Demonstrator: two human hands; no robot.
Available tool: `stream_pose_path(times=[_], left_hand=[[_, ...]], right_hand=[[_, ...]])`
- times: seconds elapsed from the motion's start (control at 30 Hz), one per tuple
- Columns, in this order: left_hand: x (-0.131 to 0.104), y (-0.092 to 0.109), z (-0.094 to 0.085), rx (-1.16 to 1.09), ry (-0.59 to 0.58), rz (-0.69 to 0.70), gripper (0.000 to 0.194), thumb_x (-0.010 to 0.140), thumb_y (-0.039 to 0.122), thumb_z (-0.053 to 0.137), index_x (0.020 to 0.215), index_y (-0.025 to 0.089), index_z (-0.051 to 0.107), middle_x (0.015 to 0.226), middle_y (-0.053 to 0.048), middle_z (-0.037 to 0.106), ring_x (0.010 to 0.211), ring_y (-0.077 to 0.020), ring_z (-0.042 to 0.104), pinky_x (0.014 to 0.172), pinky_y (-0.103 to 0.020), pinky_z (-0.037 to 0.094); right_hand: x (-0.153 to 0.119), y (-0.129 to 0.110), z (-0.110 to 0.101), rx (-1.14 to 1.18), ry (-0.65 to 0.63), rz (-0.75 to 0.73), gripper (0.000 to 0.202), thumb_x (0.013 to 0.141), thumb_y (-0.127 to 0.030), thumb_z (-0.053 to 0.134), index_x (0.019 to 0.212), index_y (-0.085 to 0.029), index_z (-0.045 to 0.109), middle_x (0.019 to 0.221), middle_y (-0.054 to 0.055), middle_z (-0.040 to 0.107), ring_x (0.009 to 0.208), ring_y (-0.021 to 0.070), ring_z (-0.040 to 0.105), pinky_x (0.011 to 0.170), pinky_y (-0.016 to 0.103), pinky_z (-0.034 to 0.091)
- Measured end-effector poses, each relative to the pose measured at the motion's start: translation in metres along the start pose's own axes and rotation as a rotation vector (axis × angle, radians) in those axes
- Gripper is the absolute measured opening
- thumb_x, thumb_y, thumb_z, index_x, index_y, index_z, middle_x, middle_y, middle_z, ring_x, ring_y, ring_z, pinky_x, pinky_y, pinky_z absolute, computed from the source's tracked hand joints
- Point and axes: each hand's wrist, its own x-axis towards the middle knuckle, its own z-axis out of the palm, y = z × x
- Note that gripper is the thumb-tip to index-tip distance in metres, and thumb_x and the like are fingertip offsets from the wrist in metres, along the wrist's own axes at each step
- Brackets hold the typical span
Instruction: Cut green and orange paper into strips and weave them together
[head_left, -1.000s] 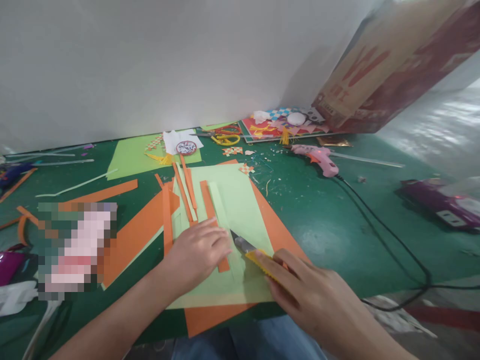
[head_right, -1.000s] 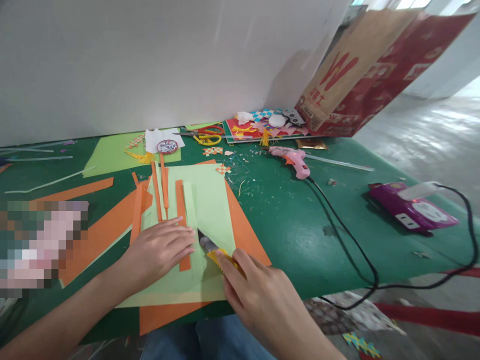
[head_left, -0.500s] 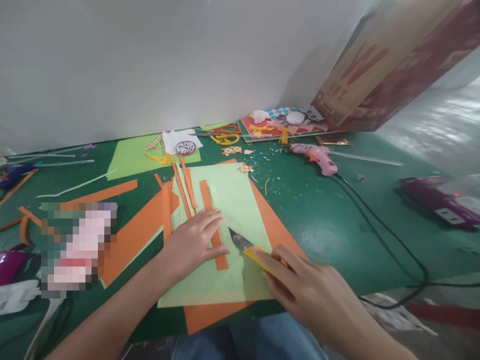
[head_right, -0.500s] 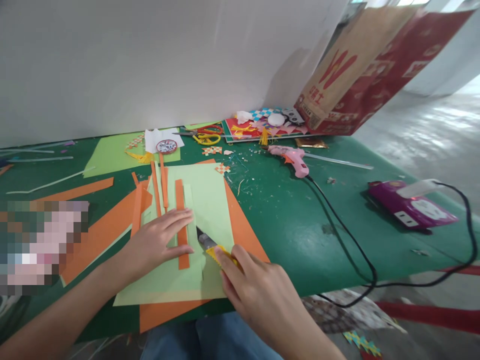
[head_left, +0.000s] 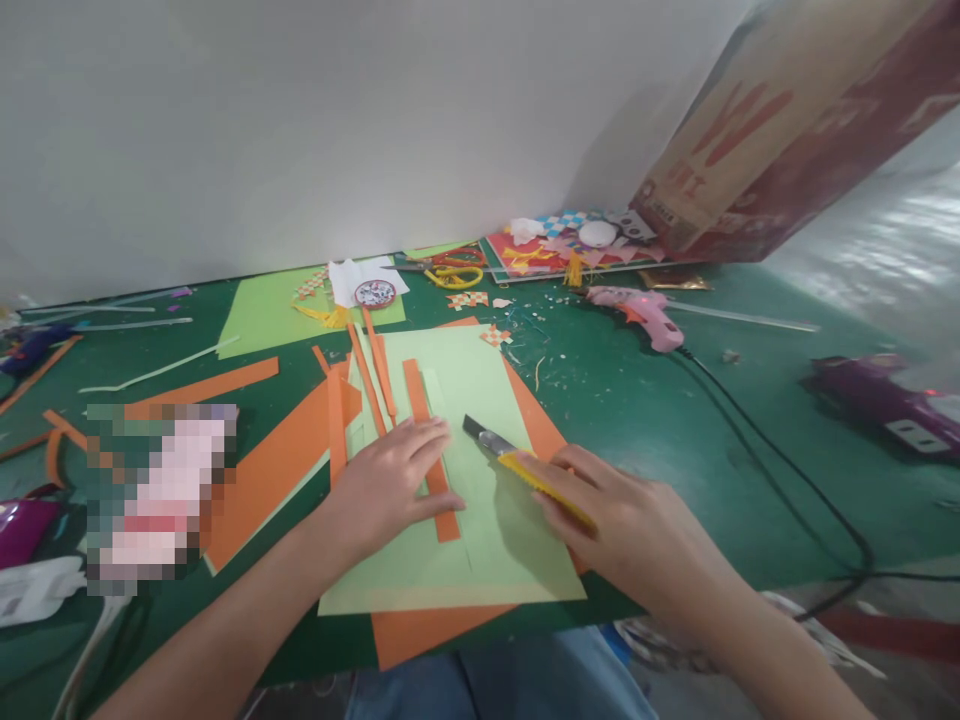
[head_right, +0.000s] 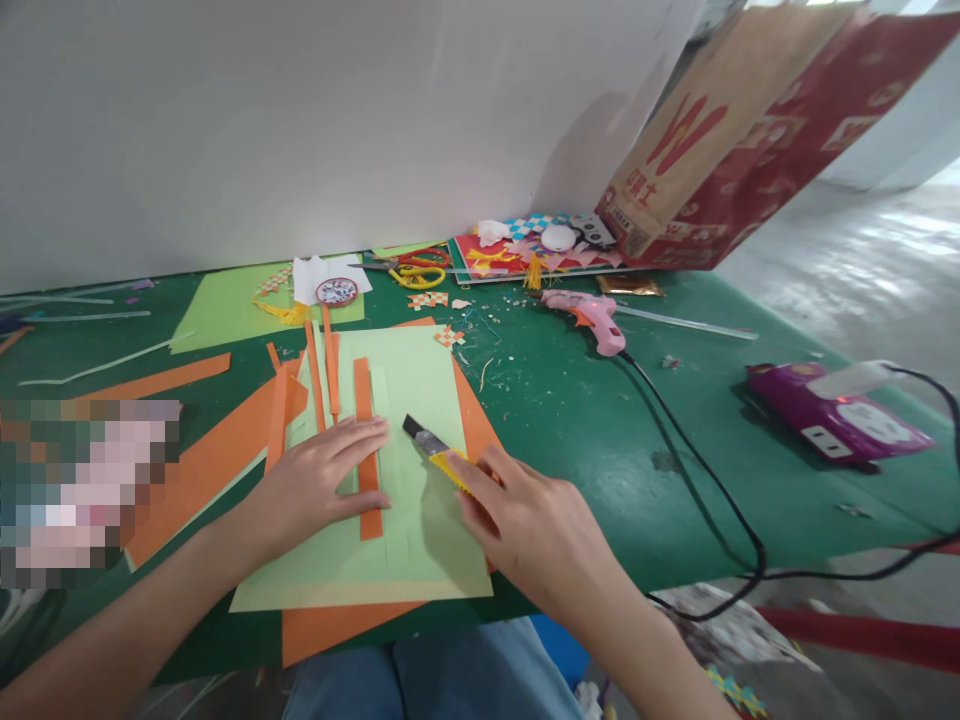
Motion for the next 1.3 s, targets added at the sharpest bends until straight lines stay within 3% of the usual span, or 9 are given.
stream_pose_path(times=[0.13,0.27,0.6,0.97,1.17,1.3], left_hand=[[0.002,0.0,-0.005,-0.012,-0.022,0.022,0.079,0.082,0.069,0.032,0.127,0.008,0.052,0.134,-0.014,0.052,0.126,-0.0247,0.047,0.109,-0.039,0.034],[0.002,0.001,-0.008,-0.021,-0.033,0.005,0.068,0.088,0.063,0.029,0.127,0.012,0.052,0.135,-0.011,0.052,0.127,-0.0218,0.047,0.109,-0.038,0.033],[0.002,0.0,-0.004,-0.005,-0.023,-0.034,0.06,0.091,0.059,0.03,0.126,0.015,0.052,0.135,-0.007,0.052,0.128,-0.0205,0.045,0.107,-0.036,0.038],[0.002,-0.001,-0.003,-0.008,-0.001,-0.024,0.056,0.091,0.057,0.035,0.125,0.017,0.053,0.134,-0.007,0.053,0.126,-0.0211,0.047,0.106,-0.037,0.039],[0.002,-0.001,-0.003,0.003,-0.001,-0.02,0.059,0.09,0.058,0.033,0.125,0.016,0.053,0.135,-0.007,0.053,0.126,-0.021,0.047,0.107,-0.037,0.038],[0.002,-0.001,-0.002,0.0,0.016,-0.014,0.056,0.091,0.058,0.034,0.125,0.018,0.054,0.134,-0.007,0.054,0.125,-0.0207,0.048,0.107,-0.037,0.038]], right_hand=[[-0.013,0.01,-0.006,0.105,0.01,-0.007,0.03,0.094,-0.02,0.036,0.11,-0.019,0.061,0.087,0.007,0.064,0.077,0.0163,0.061,0.065,0.029,0.05],[-0.028,0.021,-0.012,0.159,-0.028,-0.034,0.03,0.093,-0.016,0.039,0.114,-0.022,0.058,0.1,0.008,0.064,0.089,0.0185,0.059,0.075,0.035,0.05],[-0.033,0.023,-0.011,0.183,-0.092,-0.032,0.039,0.088,-0.008,0.036,0.116,-0.024,0.058,0.108,0.009,0.062,0.094,0.0208,0.057,0.078,0.039,0.05],[-0.026,0.021,-0.01,0.147,-0.059,-0.048,0.037,0.09,-0.008,0.034,0.116,-0.022,0.058,0.106,0.009,0.062,0.093,0.0201,0.056,0.079,0.038,0.049],[-0.007,0.014,-0.006,0.024,0.014,-0.002,0.028,0.093,-0.017,0.039,0.109,-0.016,0.061,0.09,0.009,0.065,0.079,0.0193,0.059,0.067,0.034,0.051],[-0.003,-0.004,-0.013,0.072,0.12,-0.007,0.025,0.092,-0.019,0.042,0.108,-0.017,0.062,0.099,0.012,0.065,0.091,0.024,0.059,0.076,0.04,0.051]])
